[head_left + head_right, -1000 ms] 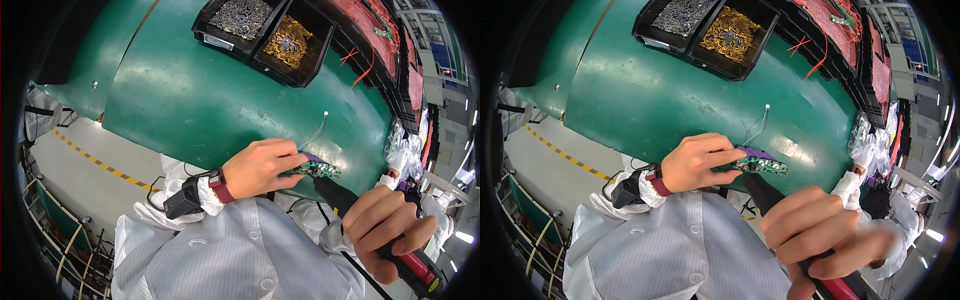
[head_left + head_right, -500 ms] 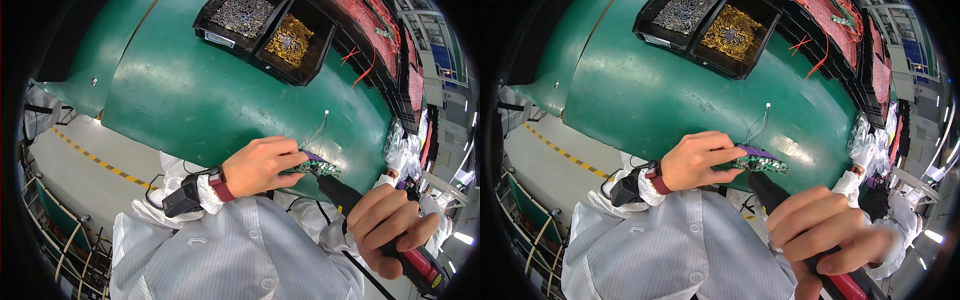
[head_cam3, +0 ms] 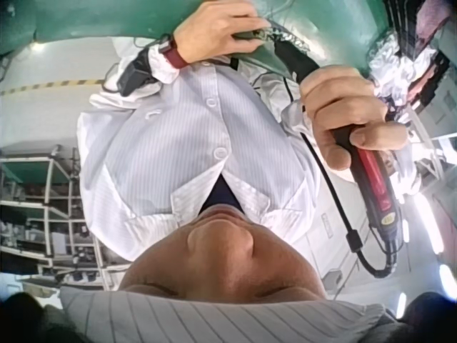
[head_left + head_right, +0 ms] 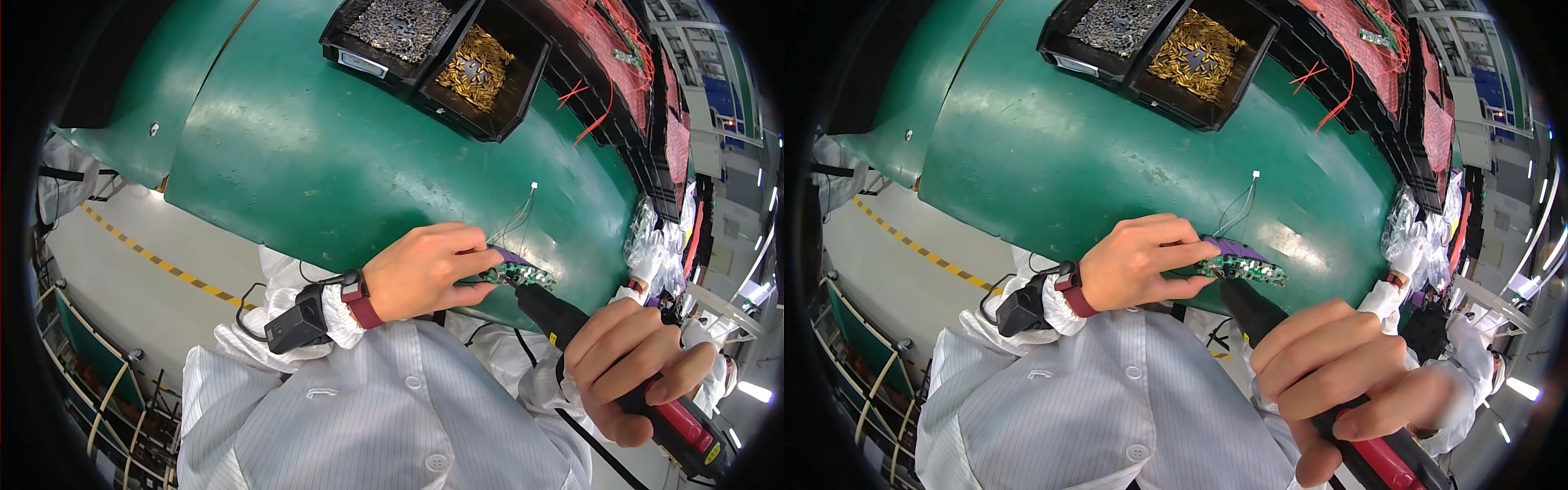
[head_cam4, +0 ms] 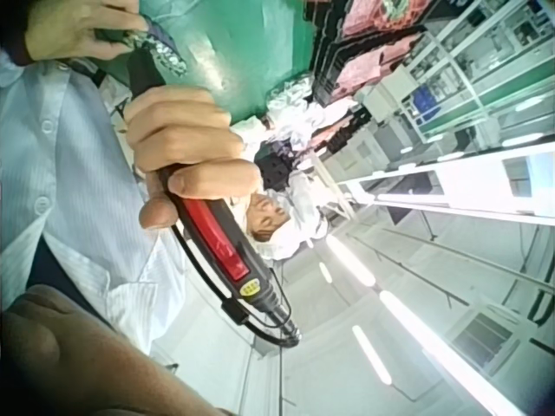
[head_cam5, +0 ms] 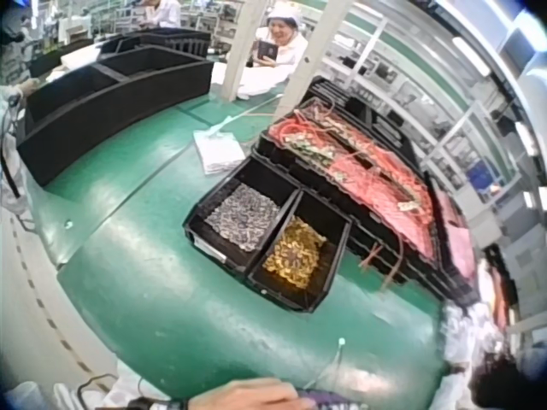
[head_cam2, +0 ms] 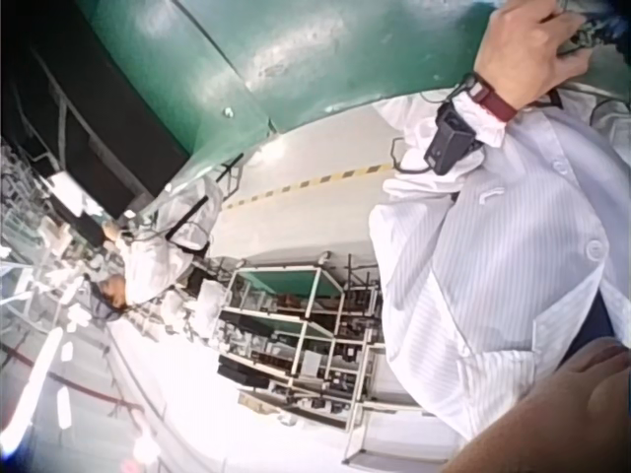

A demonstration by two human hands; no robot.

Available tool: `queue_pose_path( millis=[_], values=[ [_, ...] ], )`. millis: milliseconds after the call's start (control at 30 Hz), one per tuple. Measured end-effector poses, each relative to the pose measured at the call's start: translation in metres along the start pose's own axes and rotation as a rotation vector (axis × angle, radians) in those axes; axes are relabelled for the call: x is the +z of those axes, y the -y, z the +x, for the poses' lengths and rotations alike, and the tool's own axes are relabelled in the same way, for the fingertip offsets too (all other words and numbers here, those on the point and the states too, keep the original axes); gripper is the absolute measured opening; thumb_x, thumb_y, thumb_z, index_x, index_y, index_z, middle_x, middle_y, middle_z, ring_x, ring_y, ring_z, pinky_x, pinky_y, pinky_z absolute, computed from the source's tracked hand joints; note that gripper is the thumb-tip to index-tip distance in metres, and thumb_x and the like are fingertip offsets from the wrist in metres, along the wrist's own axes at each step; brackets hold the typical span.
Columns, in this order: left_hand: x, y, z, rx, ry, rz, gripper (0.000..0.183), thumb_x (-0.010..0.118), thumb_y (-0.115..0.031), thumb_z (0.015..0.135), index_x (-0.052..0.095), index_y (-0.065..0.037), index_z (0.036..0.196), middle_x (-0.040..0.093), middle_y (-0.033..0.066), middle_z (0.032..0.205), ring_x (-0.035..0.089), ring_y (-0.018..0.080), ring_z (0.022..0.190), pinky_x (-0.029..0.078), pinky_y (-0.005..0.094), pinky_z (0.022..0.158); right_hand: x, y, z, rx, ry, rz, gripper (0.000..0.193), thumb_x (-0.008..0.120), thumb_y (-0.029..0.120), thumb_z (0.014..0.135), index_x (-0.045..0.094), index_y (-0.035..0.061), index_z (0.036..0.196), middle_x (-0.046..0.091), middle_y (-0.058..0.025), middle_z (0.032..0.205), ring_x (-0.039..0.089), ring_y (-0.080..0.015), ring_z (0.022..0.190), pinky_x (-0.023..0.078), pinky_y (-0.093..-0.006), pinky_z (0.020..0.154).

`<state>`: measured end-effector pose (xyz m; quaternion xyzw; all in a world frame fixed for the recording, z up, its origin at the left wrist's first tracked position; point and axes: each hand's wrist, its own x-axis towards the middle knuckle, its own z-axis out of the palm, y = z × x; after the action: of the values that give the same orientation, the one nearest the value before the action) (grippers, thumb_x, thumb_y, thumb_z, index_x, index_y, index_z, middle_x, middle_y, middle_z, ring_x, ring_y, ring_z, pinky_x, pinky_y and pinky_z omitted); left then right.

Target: Assembling a battery pack and circuit board for a device using an electric screwdriver.

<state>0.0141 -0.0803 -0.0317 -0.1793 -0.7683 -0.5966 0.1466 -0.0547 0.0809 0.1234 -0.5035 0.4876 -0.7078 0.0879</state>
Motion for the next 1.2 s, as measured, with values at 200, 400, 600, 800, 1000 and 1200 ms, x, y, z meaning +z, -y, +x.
queue_pose_path(
  millis=[200,400,600,800,1000,1200],
  values=[
    [-0.002,-0.001,-0.001,-0.002,0.015,0.007,0.033,0.087,-0.012,0.078,0.075,-0.012,0.108,0.063,0.002,0.087,0.064,0.0218,0.076,0.056,0.0363,0.067,0.001,0.006,-0.001,-0.001,0.01,-0.015,0.042,0.075,0.026,0.1,0.037,0.0105,0.104,0.058,-0.0032,0.054,0.051,-0.0115,0.036,0.046,-0.0244,0.037],
    [0.0,0.002,-0.002,0.004,-0.004,0.001,0.034,0.088,-0.013,0.078,0.075,-0.012,0.11,0.063,0.0021,0.087,0.064,0.0217,0.076,0.055,0.0363,0.067,-0.001,0.001,0.0,-0.007,0.013,0.028,0.041,0.076,0.024,0.099,0.037,0.0102,0.105,0.058,-0.0031,0.053,0.052,-0.0115,0.036,0.045,-0.0242,0.037],
    [0.004,0.002,-0.004,0.011,-0.016,-0.024,0.034,0.087,-0.01,0.078,0.075,-0.011,0.111,0.063,0.0027,0.088,0.065,0.0221,0.077,0.056,0.0363,0.068,-0.003,-0.003,0.008,0.022,0.111,0.053,0.042,0.077,0.023,0.098,0.038,0.0094,0.106,0.059,-0.0039,0.053,0.054,-0.0122,0.037,0.048,-0.0257,0.038],
    [0.001,0.004,-0.002,0.036,0.029,-0.056,0.037,0.086,-0.009,0.078,0.075,-0.007,0.113,0.064,0.0032,0.09,0.065,0.0218,0.079,0.058,0.0358,0.07,-0.019,-0.01,0.031,0.103,0.313,0.25,0.047,0.089,0.015,0.088,0.046,0.0069,0.105,0.062,-0.0066,0.057,0.058,-0.0172,0.041,0.048,-0.0277,0.041],
    [0.001,0.008,0.0,0.066,0.039,-0.074,0.038,0.085,-0.007,0.078,0.075,-0.005,0.114,0.064,0.0036,0.091,0.065,0.0219,0.081,0.057,0.0357,0.071,-0.028,-0.011,0.051,0.326,0.578,0.387,0.05,0.096,0.014,0.08,0.053,0.0057,0.105,0.065,-0.0102,0.062,0.06,-0.0207,0.047,0.049,-0.0311,0.044],
    [0.002,0.012,0.001,0.035,0.034,-0.143,0.036,0.085,-0.007,0.079,0.075,-0.007,0.114,0.063,0.0039,0.091,0.065,0.0222,0.08,0.055,0.0358,0.069,-0.007,-0.01,0.014,0.133,0.095,0.113,0.041,0.083,0.017,0.095,0.044,0.0091,0.107,0.066,-0.0059,0.063,0.059,-0.0149,0.043,0.05,-0.0268,0.042]
  ],
)
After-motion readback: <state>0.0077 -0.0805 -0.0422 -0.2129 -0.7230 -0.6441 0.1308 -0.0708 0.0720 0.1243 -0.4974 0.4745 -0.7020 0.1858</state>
